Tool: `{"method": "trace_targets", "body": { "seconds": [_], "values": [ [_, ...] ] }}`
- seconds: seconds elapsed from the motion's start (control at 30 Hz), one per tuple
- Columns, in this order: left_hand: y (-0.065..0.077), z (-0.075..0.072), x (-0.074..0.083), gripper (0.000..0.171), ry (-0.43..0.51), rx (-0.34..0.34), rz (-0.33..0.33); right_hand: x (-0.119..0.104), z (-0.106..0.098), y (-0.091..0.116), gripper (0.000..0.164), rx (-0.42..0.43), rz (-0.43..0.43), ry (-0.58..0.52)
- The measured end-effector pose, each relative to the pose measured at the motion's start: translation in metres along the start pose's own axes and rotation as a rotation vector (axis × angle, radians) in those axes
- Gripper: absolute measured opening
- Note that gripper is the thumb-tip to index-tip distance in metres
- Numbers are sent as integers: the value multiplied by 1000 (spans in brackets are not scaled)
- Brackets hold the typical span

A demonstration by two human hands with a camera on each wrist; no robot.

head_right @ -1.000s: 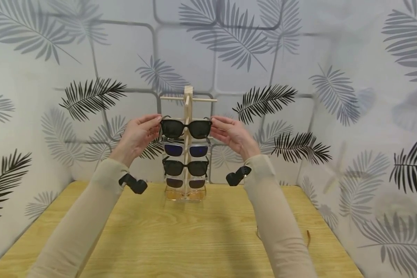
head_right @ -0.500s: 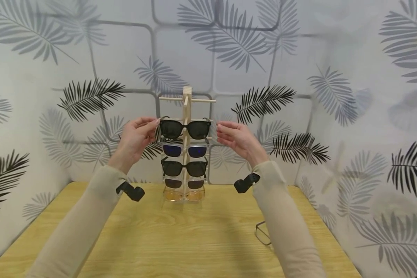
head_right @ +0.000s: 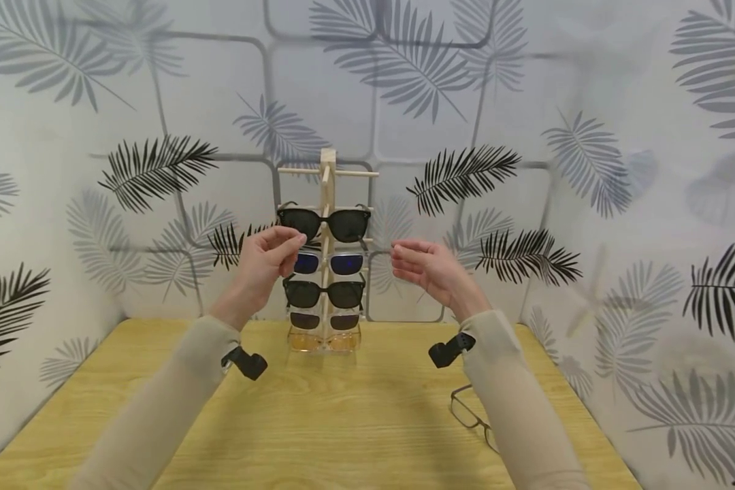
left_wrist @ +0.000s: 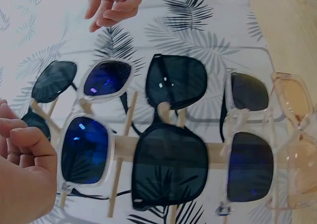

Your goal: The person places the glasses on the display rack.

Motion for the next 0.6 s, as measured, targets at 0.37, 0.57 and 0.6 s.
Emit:
{"method": "trace_targets", "body": {
  "seconds": [0.37, 0.57, 0.6],
  "values": [
    [9, 23, -30, 12, -23, 19, 34, 27, -12, 17, 23, -60, 9, -6],
    [15, 31, -50, 15, -45, 27, 2, 39, -20, 25, 23, -72, 14, -13],
    [16, 33, -53, 14, -50, 24, -3, 40, -21, 26, 23, -78, 8, -11]
  ]
}}
Point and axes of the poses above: each hand's wrist, its own y-axis away from the middle knuckle, its own z-axis out of the palm, x = y × z, the point moved 4 cm from there along -y, towards the middle knuckle, and after that the axes turned 9 degrees about -x, right-handed, at the moved point
